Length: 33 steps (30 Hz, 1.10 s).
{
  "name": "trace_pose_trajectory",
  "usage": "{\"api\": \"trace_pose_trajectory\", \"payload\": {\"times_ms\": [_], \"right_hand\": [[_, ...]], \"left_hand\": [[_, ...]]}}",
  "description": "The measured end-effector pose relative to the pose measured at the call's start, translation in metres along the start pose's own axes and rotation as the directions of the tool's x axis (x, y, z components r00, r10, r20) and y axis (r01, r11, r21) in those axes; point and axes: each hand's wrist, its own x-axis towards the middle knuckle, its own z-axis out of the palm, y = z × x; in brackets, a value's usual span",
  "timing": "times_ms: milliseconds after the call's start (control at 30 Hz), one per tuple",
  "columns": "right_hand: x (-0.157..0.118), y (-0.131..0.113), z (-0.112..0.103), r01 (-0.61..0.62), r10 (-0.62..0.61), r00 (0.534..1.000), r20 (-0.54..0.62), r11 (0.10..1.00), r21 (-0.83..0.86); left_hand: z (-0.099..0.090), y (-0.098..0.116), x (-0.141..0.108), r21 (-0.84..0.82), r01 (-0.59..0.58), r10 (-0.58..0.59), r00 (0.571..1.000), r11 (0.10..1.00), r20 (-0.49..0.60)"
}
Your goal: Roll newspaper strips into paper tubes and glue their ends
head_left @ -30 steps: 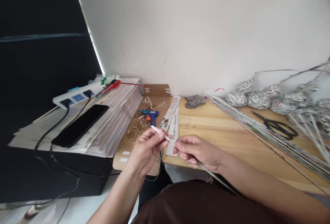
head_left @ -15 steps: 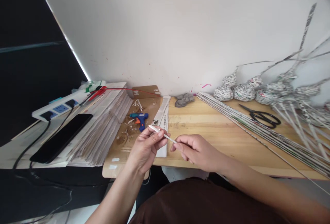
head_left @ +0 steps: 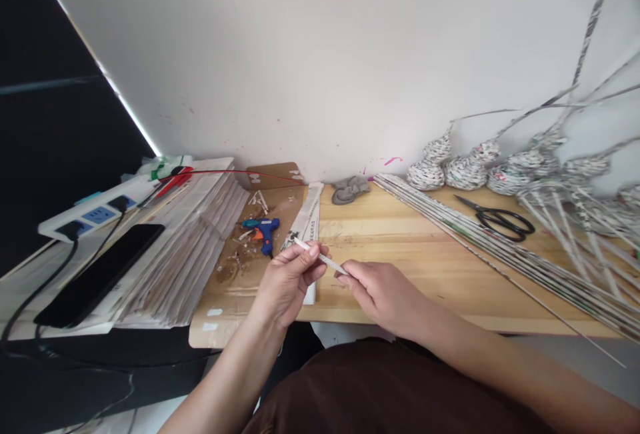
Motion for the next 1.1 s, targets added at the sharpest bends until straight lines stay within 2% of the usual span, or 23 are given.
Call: {"api": "trace_pose_trajectory", "payload": {"times_ms": [67,133,233,300,500,600,700,867,1033,1100], "right_hand": [[0.000,0.001,-0.001,-0.060,0.056,0.997,0.046,0.994,0.088],[0.000,0.004,-0.003,-0.180,0.137,0.976,0.169,0.944,0.278],[0.000,0.010,-0.004,-0.390,0.157,0.892,0.423,0.739,0.549],[0.000,0.015,-0.004,-0.467,0.109,0.852,0.512,0.598,0.651],[0.001,0.028,-0.001,-0.567,0.002,0.807,0.590,0.278,0.775],[0.001,0.034,-0.001,-0.571,-0.038,0.810,0.585,0.175,0.802],[0.000,0.036,-0.002,-0.556,-0.019,0.824,0.566,0.160,0.816],[-0.001,0.030,-0.003,-0.528,0.055,0.846,0.530,0.219,0.820],[-0.001,0.029,-0.002,-0.572,-0.041,0.804,0.593,0.217,0.791],[-0.002,0.028,-0.002,-0.567,-0.034,0.804,0.594,0.258,0.782]], "left_hand": [[0.001,-0.001,0.002,-0.001,0.008,-0.008,1.000,1.000,0.017],[0.001,-0.003,0.003,-0.006,0.010,-0.009,0.999,1.000,0.041],[0.000,-0.006,0.005,-0.009,0.001,-0.001,0.998,1.000,0.055],[-0.001,-0.007,0.006,0.006,0.003,-0.004,0.999,1.000,0.042],[-0.002,-0.010,0.008,0.069,-0.003,0.000,0.999,0.998,0.048],[-0.002,-0.011,0.008,0.081,0.005,-0.012,0.996,0.997,0.090],[-0.002,-0.013,0.008,0.052,0.017,-0.023,0.995,0.998,0.100],[0.000,-0.013,0.007,0.046,0.018,-0.023,0.993,0.999,0.112],[0.004,-0.011,0.006,0.032,-0.009,0.006,0.995,0.999,0.097],[0.004,-0.011,0.006,0.023,-0.012,0.010,0.996,1.000,0.090]]}}
